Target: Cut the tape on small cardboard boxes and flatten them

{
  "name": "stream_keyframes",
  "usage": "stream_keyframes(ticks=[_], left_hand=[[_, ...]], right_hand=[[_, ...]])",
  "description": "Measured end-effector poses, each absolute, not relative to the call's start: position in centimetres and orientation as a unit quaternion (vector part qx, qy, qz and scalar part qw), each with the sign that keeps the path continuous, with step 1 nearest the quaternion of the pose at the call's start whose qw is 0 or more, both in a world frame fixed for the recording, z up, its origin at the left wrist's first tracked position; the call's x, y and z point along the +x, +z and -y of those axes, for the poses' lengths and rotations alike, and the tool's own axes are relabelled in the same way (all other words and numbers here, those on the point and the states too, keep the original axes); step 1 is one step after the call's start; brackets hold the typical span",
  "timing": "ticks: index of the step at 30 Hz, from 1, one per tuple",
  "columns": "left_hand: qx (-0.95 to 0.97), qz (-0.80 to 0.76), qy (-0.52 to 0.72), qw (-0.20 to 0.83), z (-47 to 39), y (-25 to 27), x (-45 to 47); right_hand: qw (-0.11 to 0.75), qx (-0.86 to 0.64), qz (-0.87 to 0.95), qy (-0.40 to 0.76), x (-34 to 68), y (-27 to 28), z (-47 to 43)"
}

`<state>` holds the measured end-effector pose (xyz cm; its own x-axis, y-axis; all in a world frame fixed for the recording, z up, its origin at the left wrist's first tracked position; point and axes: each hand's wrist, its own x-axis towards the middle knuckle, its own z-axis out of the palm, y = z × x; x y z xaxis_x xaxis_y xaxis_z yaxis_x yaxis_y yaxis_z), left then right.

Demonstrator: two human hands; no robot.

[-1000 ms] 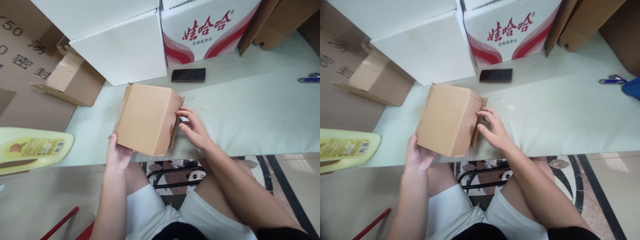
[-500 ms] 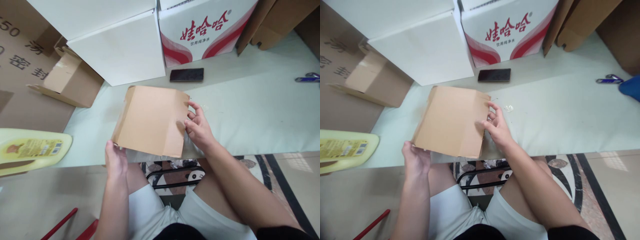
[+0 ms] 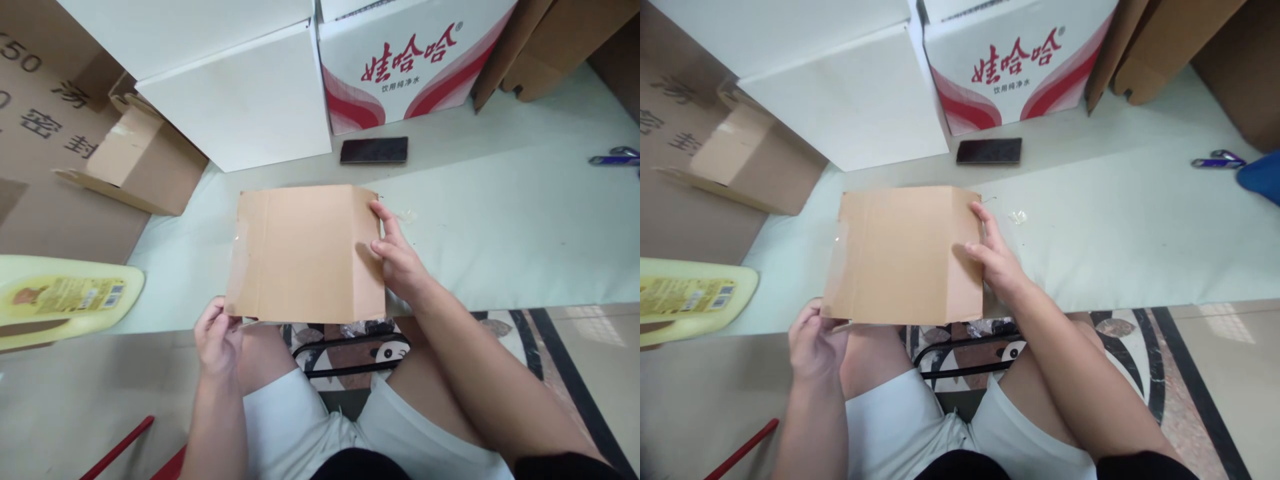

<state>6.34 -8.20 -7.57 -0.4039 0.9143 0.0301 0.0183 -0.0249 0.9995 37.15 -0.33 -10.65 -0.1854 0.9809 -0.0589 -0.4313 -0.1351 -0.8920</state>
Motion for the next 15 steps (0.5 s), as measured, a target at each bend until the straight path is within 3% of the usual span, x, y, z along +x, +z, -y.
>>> stream_keyframes(ticks=[7, 12, 15], left_hand=[[0.400, -0.587, 0.559, 0.427, 8.9, -7.8, 5.4], [0.410, -0.664, 0.539, 0.317, 6.6, -9.3, 4.3], [0.472, -0.658, 0.493, 0.317, 4.7, -9.7, 4.2]], right_hand=[[0.528, -0.386, 0.438, 0.617, 37.9, -10.0, 0.8], [0.526, -0.378, 0.444, 0.619, 38.2, -10.0, 1.1], [0.506, -0.354, 0.441, 0.651, 38.4, -10.1, 1.3]])
